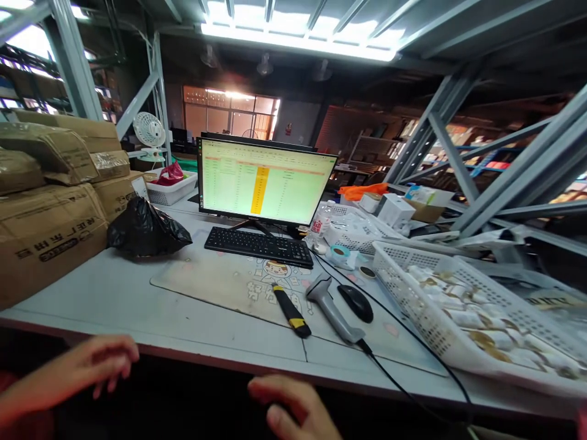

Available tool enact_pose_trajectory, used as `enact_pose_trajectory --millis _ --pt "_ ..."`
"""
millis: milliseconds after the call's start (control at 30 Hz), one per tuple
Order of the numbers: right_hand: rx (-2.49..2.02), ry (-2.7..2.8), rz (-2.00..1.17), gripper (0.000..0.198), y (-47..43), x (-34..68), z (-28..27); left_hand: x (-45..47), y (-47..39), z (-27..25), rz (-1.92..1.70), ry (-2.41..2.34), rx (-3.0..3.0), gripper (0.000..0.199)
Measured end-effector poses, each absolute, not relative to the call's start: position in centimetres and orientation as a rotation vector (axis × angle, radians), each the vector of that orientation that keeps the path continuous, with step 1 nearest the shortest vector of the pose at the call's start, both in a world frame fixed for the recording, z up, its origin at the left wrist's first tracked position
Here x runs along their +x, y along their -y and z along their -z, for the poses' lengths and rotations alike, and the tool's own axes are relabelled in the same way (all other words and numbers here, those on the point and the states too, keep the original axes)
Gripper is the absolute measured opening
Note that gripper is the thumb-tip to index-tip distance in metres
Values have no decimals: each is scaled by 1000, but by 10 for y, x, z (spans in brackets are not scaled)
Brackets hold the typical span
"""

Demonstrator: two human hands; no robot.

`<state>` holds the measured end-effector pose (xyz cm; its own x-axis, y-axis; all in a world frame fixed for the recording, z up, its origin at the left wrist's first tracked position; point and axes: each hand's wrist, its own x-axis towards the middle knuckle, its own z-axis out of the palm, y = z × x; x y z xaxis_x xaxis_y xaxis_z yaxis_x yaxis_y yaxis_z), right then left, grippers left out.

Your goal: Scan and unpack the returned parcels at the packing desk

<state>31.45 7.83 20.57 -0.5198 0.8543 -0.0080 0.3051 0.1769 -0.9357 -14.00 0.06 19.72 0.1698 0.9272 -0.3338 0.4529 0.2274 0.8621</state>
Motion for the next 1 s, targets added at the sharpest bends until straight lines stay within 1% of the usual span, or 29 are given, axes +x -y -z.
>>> enact_pose_trajectory --millis 100,133,167,200,267,300,333,367,400,433,467,533,567,600,633,700,767,800,867,900,967,1000 --pt "-1336 1846 -791 48 -138 332 -229 -179 -51 -264 -1060 -1895 1813 41" --pt "-1378 1764 -583 50 -162 339 -235 -191 -75 -278 -1198 -2024 1975 47" --pt "-1441 1703 -439 52 -186 346 -239 -202 -99 -288 -1230 -2131 2131 59" --pt "-1498 1647 -334 54 -208 352 -240 -211 -123 -294 -1105 -2236 2268 75" --pt "-1584 1601 -223 58 -243 362 -236 -224 -165 -297 -749 -2498 2314 105" --pt "-1611 1607 -201 60 -255 366 -232 -227 -182 -297 -558 -2552 2350 115" --pt "-1628 1631 -186 62 -264 369 -227 -228 -197 -297 -379 -2578 2367 122" --pt "-1640 1666 -168 65 -270 372 -222 -227 -208 -297 -223 -2571 2383 124" --pt "-1651 1708 -143 68 -274 373 -216 -224 -217 -298 -105 -2546 2398 120" --pt "-1663 1752 -110 71 -276 375 -211 -221 -224 -299 -30 -2524 2399 110" --pt "-1677 1798 -71 73 -277 375 -206 -217 -228 -302 7 -2510 2389 95" --pt "-1716 1888 -11 74 -277 376 -198 -210 -230 -313 -18 -2520 2365 56" --pt "-1740 1931 1 73 -277 377 -195 -209 -227 -320 -63 -2542 2349 42" --pt "-1764 1970 5 72 -277 377 -192 -209 -222 -329 -113 -2571 2325 35" --pt "-1787 2005 2 71 -276 377 -190 -211 -214 -339 -161 -2617 2298 33" --pt "-1833 2040 -7 70 -276 378 -188 -218 -194 -358 -373 -2725 2217 41" --pt "-1895 2027 -26 72 -276 378 -188 -224 -172 -374 -803 -2775 2047 57" --pt "-1934 2010 -42 75 -276 378 -189 -225 -163 -377 -1051 -2734 1931 61" --pt "-2018 1975 -70 79 -275 375 -190 -217 -151 -372 -1475 -2516 1674 57" --pt "-2055 1969 -79 80 -274 372 -190 -207 -148 -363 -1608 -2369 1547 54" --pt "-2117 1962 -79 81 -271 366 -193 -178 -149 -331 -1763 -1984 1323 51" --pt "-2144 1961 -76 80 -269 363 -194 -160 -152 -310 -1786 -1799 1225 49"
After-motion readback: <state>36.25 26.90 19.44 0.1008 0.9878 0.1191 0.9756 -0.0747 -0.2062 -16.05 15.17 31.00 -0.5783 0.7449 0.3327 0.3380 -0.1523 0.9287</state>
